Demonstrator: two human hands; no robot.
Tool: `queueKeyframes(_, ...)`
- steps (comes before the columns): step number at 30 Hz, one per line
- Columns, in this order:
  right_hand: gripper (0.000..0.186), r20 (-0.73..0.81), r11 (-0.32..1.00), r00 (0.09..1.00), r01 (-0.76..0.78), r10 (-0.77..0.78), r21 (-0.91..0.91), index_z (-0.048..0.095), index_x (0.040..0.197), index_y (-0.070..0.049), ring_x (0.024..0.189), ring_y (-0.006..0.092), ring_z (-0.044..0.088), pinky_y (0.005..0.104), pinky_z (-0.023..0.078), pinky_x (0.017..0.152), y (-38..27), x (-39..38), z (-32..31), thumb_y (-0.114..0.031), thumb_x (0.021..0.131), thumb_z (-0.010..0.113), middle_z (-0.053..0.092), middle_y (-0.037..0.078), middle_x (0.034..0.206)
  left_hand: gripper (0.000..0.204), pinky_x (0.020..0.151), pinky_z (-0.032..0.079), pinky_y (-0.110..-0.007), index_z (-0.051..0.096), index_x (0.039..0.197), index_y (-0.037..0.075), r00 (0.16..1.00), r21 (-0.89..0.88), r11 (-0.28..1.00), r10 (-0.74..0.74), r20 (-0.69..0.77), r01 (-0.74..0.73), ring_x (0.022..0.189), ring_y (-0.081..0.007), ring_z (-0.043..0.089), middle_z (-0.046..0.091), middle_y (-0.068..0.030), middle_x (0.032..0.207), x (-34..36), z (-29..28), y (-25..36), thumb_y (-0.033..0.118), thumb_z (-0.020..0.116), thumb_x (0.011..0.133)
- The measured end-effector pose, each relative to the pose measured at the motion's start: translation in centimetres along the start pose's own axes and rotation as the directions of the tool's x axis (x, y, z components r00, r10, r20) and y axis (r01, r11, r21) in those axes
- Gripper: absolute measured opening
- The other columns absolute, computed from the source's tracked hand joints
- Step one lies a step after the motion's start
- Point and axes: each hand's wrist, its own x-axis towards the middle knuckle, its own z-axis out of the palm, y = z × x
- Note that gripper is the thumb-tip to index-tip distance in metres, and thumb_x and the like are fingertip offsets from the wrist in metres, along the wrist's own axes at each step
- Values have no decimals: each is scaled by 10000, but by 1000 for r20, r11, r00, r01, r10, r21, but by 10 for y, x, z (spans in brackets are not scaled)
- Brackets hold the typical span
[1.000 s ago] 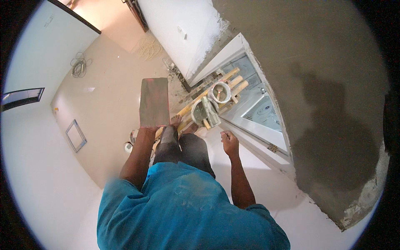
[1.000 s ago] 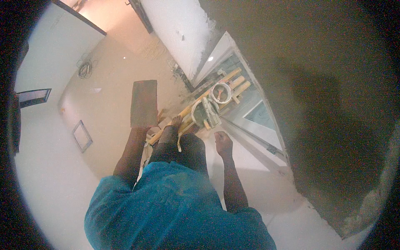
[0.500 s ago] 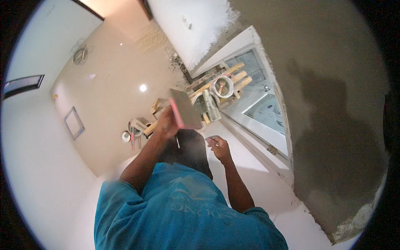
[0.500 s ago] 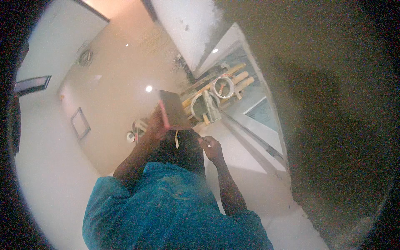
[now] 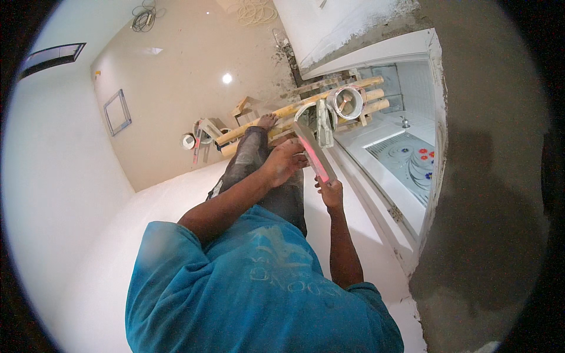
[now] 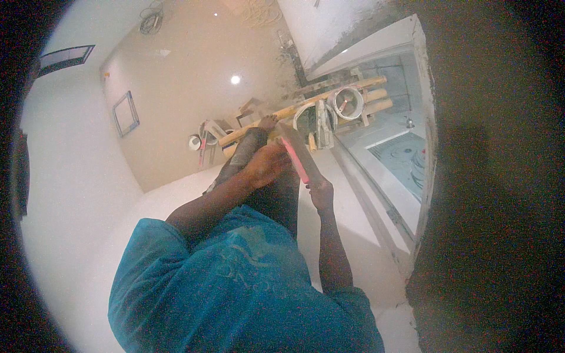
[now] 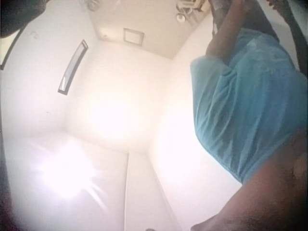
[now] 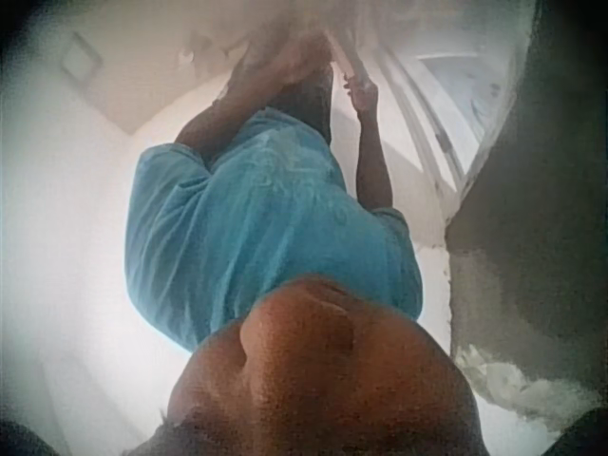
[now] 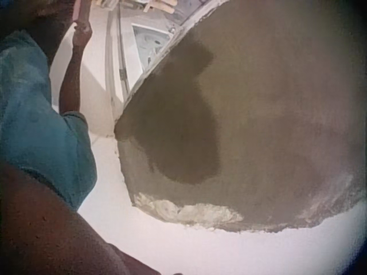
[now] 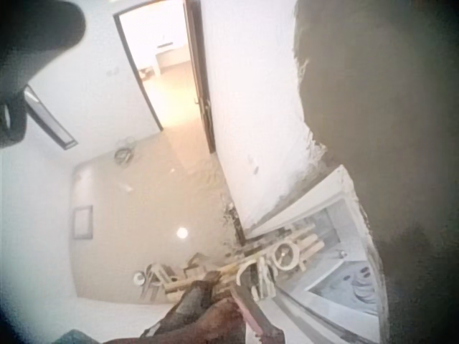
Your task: The person applies and smooths plaster on a ceiling using a trowel and a pink float while standing on a wooden scaffold. After finishing, the person descends, walks through a hallway, and moves various buckets and boxes in a cluttered storage area.
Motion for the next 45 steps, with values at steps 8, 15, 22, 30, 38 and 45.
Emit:
queueKeyframes(8,310,99,970,988,138,-120,-198,669,992,-3,746,132,643,287,510,619,-6,13,30,-295,895,626,685,76,859,237,880,477,-390,512,1173,78,997,-47,997,67,-39,-69,955,-203,602,590,-77,1115,4,-29,-9,186,516,962)
queueKeyframes(15,380,86,993,996,31,-21,-116,662,1027,-24,761,226,668,343,509,697,-14,-1,36,-373,876,658,695,135,845,205,826,507,-360,516,1145,77,989,-34,998,48,-138,-53,906,-181,608,597,-55,1055,-1,-44,-9,155,536,956)
queueKeyframes(22,286,94,1000,996,2,-2,-2,631,1023,-44,741,142,615,292,497,649,-17,-17,46,-301,898,643,650,65,838,126,746,486,-320,561,1015,70,974,127,991,59,-218,-31,827,-173,586,580,-36,925,10,-64,-12,165,517,947)
queueKeyframes(30,358,36,611,983,-139,178,779,522,1218,-128,844,158,601,312,519,675,-42,0,94,-354,946,580,602,34,1031,281,496,517,-316,474,1095,7,948,209,978,91,-304,-27,621,-175,616,601,-107,884,39,-73,-36,174,591,903)
queueKeyframes(38,439,-132,533,923,-89,362,842,494,1267,-145,937,195,570,374,486,769,-11,76,131,-389,915,591,584,48,1114,384,755,503,-323,498,1216,43,882,442,880,62,-468,173,909,-177,604,608,-77,1058,80,-125,-55,254,604,914)
queueKeyframes(45,414,-321,610,772,-107,548,785,543,1169,-145,851,185,571,397,460,727,67,209,85,-389,847,634,601,31,1010,440,806,456,-311,504,1264,44,937,360,928,39,-346,95,940,-181,605,636,-80,1044,87,-243,-5,301,579,915)
